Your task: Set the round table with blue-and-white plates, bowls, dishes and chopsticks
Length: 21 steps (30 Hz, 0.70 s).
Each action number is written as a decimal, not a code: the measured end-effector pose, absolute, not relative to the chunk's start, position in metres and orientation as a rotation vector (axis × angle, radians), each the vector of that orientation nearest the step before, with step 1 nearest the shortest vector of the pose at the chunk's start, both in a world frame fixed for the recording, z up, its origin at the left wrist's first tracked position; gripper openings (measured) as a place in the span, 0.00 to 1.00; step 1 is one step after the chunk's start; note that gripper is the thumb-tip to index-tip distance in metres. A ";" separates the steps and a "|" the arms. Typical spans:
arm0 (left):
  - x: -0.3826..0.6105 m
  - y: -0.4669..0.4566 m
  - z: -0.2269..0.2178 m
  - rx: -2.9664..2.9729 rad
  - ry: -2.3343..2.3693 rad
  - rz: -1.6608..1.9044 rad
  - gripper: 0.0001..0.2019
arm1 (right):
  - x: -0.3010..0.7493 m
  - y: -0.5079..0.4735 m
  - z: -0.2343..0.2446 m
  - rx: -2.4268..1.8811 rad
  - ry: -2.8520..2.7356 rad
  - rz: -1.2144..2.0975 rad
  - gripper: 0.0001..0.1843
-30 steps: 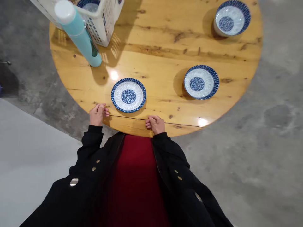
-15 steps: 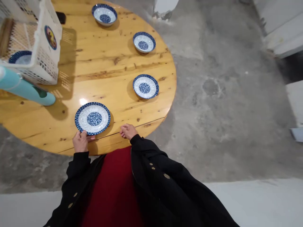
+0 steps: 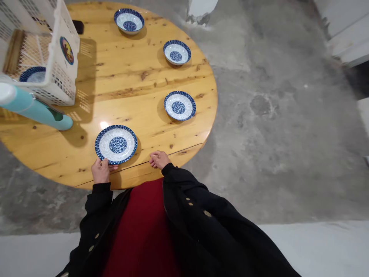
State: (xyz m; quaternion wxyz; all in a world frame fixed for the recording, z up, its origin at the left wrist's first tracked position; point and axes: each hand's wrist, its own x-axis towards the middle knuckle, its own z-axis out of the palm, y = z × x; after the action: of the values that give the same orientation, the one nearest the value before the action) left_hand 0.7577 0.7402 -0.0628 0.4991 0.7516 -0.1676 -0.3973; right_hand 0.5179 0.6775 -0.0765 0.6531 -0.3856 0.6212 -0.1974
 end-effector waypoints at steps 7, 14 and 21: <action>0.766 0.738 -0.063 1.833 -0.408 -0.971 0.07 | 0.516 0.679 -0.076 -0.868 1.396 -0.449 0.03; 0.776 0.737 -0.060 1.857 -0.411 -1.017 0.08 | 0.519 0.683 -0.080 -0.870 1.388 -0.474 0.06; 0.777 0.738 -0.057 1.851 -0.387 -1.040 0.07 | 0.512 0.693 -0.083 -0.893 1.371 -0.478 0.14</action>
State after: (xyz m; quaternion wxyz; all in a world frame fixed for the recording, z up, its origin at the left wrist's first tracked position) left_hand 0.7770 0.7378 -0.0573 0.4722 0.7559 -0.1581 -0.4249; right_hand 0.5124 0.6927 -0.0827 0.6583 -0.3944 0.6053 -0.2113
